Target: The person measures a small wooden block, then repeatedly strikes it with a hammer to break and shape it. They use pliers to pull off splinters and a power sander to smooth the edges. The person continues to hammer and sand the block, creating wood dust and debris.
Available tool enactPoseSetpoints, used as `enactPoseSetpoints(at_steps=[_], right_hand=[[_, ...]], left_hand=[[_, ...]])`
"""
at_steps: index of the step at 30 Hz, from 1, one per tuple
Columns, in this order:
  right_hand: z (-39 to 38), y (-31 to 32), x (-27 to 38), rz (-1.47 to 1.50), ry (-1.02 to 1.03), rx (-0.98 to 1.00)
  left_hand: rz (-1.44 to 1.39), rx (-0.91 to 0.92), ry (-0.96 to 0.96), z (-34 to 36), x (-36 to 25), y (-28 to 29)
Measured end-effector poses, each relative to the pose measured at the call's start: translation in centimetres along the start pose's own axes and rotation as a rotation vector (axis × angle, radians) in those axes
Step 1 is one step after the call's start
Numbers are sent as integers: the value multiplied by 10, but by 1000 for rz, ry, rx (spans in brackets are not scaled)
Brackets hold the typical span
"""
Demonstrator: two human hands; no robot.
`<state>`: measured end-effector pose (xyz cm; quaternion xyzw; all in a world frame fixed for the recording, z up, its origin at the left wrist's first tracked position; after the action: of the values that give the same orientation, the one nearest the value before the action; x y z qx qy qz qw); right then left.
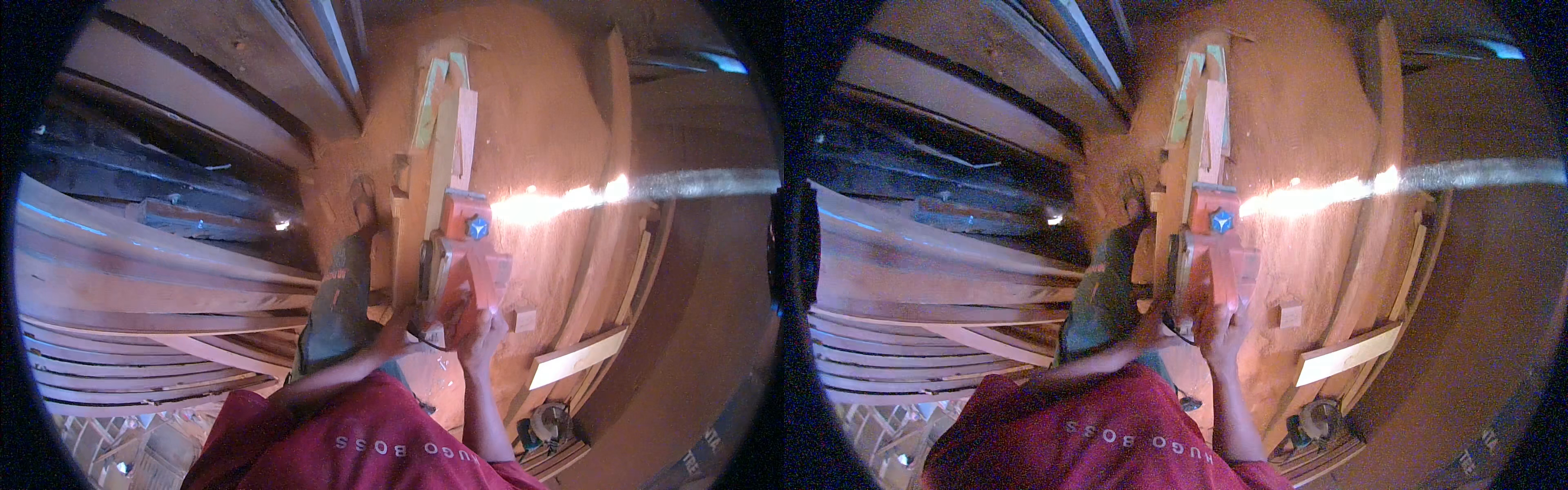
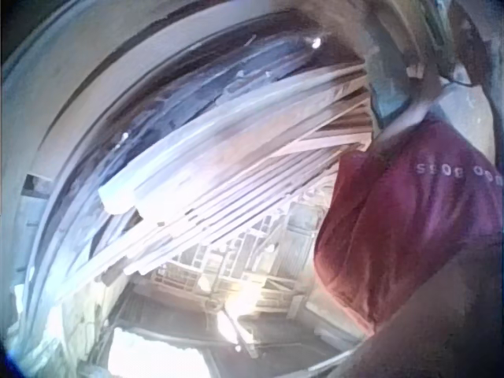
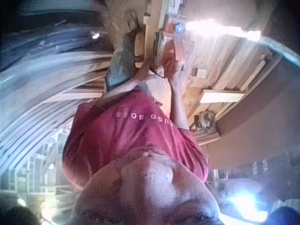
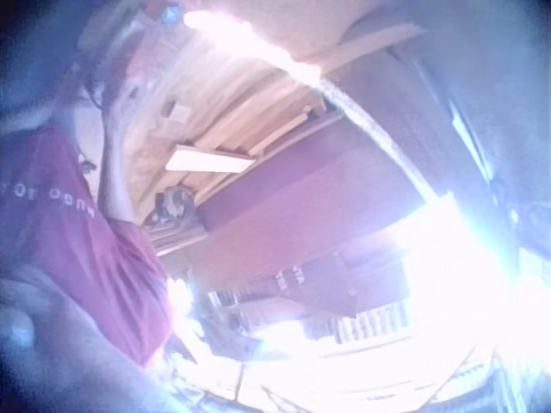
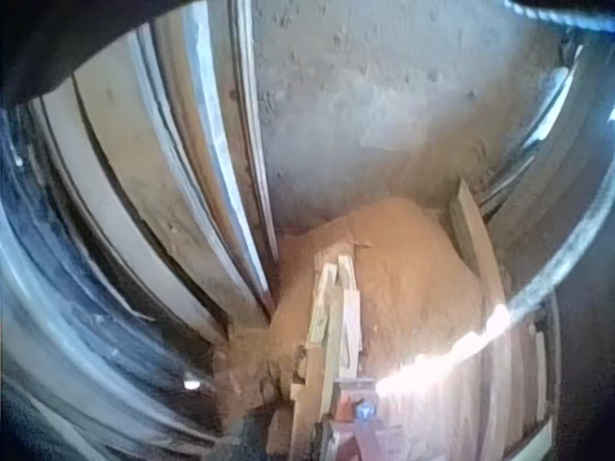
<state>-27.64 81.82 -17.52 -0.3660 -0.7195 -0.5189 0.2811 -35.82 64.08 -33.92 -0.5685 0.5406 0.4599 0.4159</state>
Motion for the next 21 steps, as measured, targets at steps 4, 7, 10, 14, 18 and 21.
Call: enactPoseSetpoints(at_steps=[4, 7, 10, 14, 18, 21], right_hand=[[108, -30, 47, -49, 14, -27], [217, -56, 113, 191, 129, 9], [233, -45, 161, 329, 348, -41], [146, -39, 88, 140, 252, -34], [0, -6, -16, 54, 84, -10], [5, -19, -20, 157, -85, 101]], left_hand=[[89, 94, 138, -1, 8, -4], [161, 160, 301, -8, 27, -4], [276, 125, 273, -21, 42, -7], [35, 98, 251, 5, 4, 4], [123, 56, -52, -8, 21, -14], [22, 48, 20, -9, 13, -11]])
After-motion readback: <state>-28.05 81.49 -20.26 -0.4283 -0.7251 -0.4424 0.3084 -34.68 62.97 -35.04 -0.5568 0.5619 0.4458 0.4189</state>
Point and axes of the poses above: each hand's wrist, its own z-axis towards the middle knuckle, its own y-axis out of the back of the hand, x = y × z, the point moved 10 cm from there along z, towards the middle knuckle, and after that the axes turned 10 degrees about -y, right-handed, at the moved point
